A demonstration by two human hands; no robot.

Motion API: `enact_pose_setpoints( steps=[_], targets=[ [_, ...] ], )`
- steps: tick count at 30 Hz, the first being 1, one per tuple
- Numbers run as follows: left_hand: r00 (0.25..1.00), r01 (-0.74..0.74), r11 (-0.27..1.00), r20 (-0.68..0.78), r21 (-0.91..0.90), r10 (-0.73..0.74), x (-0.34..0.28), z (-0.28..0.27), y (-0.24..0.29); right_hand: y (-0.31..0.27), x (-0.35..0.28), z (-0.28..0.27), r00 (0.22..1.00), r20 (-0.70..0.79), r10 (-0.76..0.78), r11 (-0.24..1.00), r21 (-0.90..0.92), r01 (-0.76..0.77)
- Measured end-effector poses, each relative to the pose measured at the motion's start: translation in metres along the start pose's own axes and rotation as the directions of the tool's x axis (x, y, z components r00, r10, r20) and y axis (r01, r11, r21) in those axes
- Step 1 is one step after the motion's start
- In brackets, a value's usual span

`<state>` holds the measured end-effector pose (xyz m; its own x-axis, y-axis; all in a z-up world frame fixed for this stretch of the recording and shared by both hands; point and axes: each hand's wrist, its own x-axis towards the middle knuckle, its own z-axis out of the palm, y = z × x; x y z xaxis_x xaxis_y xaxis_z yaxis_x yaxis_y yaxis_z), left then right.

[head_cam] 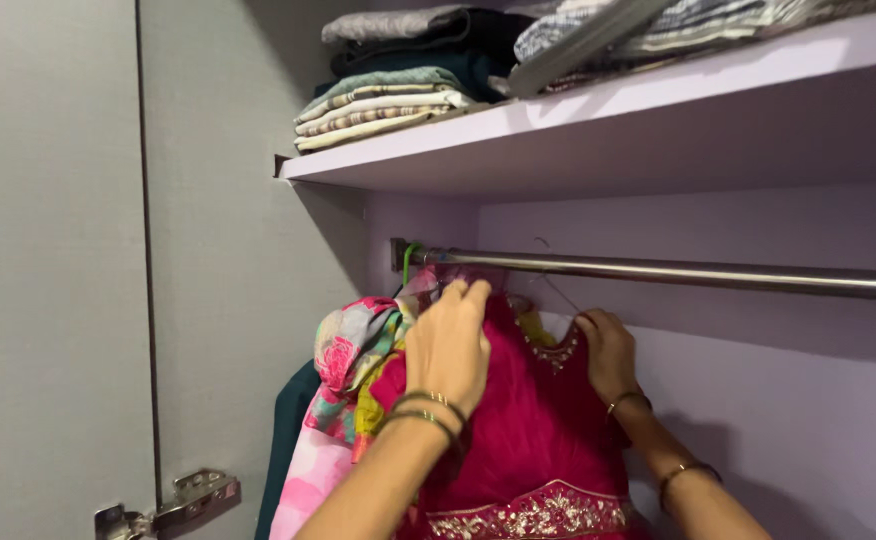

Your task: The person picks up various garments from a bed, places them on hangers, and hangs them in a wardrobe. The items include a dark green jacket, a pink tie-dye jacket, and several colorful dresses, which are hung one by one on a metal rod.

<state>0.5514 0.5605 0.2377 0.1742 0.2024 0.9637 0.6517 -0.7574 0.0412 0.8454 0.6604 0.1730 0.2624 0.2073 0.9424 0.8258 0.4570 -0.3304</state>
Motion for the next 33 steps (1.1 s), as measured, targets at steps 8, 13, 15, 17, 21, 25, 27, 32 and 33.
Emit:
enact_pose_setpoints(
  steps=[8,13,15,17,21,25,27,32,33],
  targets=[
    [0.971,0.235,0.972,0.029,0.025,-0.236,-0.059,-0.006,-0.048,-0.019,0.001,0.075,0.975,0.2,0.097,0.995,-0.049,-0.089],
    [0.981,-0.054,0.977,0.194,0.207,0.014,-0.091,-0.016,-0.068,-0.017,-0.015,0.09,0.957,0.29,-0.025,0.994,-0.096,0.055],
    [0.975,-0.087,0.975,0.217,0.206,0.041,-0.114,-0.021,-0.064,-0.015,-0.04,0.08,0.941,0.335,-0.041,0.99,-0.116,0.085],
    [0.976,-0.111,0.98,0.203,0.164,0.076,-0.147,-0.028,-0.057,-0.012,-0.078,0.059,0.908,0.407,0.101,0.989,-0.142,-0.047],
    [0.943,-0.042,0.984,0.333,0.171,-0.018,-0.232,-0.038,-0.025,-0.013,-0.192,-0.011,0.806,0.589,0.062,0.99,-0.139,0.025],
    [0.787,0.129,0.974,0.578,0.189,-0.216,-0.3,-0.017,-0.019,-0.001,-0.302,-0.059,0.486,0.711,0.508,0.853,-0.493,-0.17],
    [0.785,0.147,0.967,0.57,0.206,-0.241,-0.323,-0.002,-0.016,0.018,-0.351,-0.066,0.304,0.667,0.68,0.733,-0.621,-0.277],
    [0.866,0.025,0.968,0.479,0.251,-0.147,-0.342,0.035,0.0,0.104,-0.448,-0.035,0.27,0.688,0.674,0.707,-0.495,-0.505],
    [0.803,0.031,0.961,0.566,0.273,-0.187,-0.344,0.041,0.003,0.12,-0.465,-0.02,0.301,0.722,0.623,0.711,-0.363,-0.602]
  ],
)
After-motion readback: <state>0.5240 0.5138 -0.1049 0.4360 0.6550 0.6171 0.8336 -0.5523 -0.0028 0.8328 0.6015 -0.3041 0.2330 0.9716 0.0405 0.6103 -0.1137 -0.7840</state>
